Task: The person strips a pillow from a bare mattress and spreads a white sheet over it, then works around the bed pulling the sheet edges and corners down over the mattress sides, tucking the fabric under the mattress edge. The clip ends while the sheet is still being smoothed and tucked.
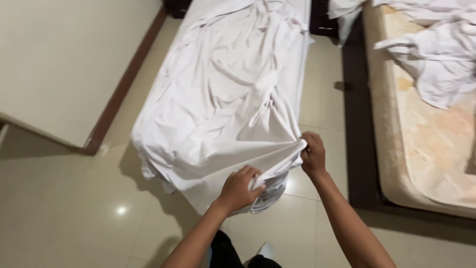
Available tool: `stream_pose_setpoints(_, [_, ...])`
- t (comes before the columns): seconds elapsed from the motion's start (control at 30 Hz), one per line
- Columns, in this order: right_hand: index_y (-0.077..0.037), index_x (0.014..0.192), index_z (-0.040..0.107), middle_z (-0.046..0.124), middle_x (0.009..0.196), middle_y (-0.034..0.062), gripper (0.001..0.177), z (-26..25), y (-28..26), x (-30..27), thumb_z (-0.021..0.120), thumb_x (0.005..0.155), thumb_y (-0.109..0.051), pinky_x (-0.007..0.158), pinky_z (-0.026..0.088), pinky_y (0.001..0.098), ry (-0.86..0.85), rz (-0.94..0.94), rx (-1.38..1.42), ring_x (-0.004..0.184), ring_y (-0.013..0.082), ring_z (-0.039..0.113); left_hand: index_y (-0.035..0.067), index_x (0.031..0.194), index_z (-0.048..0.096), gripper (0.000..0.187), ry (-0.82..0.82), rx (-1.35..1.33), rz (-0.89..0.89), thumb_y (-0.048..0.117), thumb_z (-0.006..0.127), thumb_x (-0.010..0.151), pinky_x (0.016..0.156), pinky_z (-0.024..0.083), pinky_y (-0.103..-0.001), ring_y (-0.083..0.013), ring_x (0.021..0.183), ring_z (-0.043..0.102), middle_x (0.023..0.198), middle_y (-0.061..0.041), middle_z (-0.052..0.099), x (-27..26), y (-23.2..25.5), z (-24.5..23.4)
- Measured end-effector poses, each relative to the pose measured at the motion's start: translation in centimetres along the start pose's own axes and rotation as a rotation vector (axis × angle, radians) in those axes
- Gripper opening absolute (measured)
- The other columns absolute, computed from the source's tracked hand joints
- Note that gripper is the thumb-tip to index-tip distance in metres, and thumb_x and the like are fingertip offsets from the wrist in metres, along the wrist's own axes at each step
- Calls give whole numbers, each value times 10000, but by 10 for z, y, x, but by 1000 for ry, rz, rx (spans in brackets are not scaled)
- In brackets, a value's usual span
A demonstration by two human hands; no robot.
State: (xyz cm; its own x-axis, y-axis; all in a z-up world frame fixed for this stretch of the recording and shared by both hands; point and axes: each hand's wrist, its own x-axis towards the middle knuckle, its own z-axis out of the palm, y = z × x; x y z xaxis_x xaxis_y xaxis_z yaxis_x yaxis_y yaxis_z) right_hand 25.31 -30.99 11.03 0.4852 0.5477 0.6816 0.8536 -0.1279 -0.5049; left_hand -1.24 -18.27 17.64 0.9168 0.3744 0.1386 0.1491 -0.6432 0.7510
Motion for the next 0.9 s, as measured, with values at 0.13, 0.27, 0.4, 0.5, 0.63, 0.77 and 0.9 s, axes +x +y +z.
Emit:
stream_pose_setpoints(0.13, [-30,974,646,636,874,152,248,-54,-17,-30,571,780,105,709,504,444,-49,42,33,795,341,619,41,1306,559,786,219,38,357,484,825,714,819,487,-473,-374,985,684,1124,-178,681,32,54,32])
stream_pose_setpoints(0.27, [-41,954,687,615,729,118,223,-87,-20,-49,660,760,65,615,482,429,-96,-26,-27,651,312,612,26,1235,572,767,47,-26,309,465,846,669,820,504,-473,-369,883,686,1007,-157,716,57,81,67])
stream_pose_setpoints(0.4, [-61,960,709,633,727,86,177,-107,-10,-58,739,791,-14,602,485,413,-91,-77,-117,638,280,625,106,1015,660,188,-63,98,210,239,700,888,802,522,-460,-331,832,717,883,-96,758,57,54,100])
stream_pose_setpoints(0.5, [-63,974,724,661,743,76,204,-105,-28,-47,818,796,-96,598,494,403,-157,-69,-121,648,266,644,99,1009,661,113,-41,-41,98,165,647,919,677,534,-472,-356,705,704,737,-155,696,51,51,90])
stream_pose_setpoints(0.63, [-14,1115,709,668,915,168,481,-79,-65,-25,868,678,-137,681,527,426,-271,-45,18,821,335,645,67,1002,646,162,125,-129,61,203,681,923,603,505,-492,-402,716,685,727,-183,682,39,36,80])
stream_pose_setpoints(0.77, [-73,1124,714,705,1080,129,430,-10,-23,-47,759,699,-27,823,545,417,-341,11,129,1018,319,646,95,1053,673,202,107,-100,-60,241,667,915,625,526,-478,-387,708,706,715,-174,695,24,18,66])
stream_pose_setpoints(0.9, [-138,1024,731,735,1018,23,327,9,3,-57,669,764,50,893,480,392,-364,66,114,1010,237,659,95,1027,691,215,186,-82,-96,282,703,922,618,525,-485,-399,731,707,748,-181,709,12,10,43])
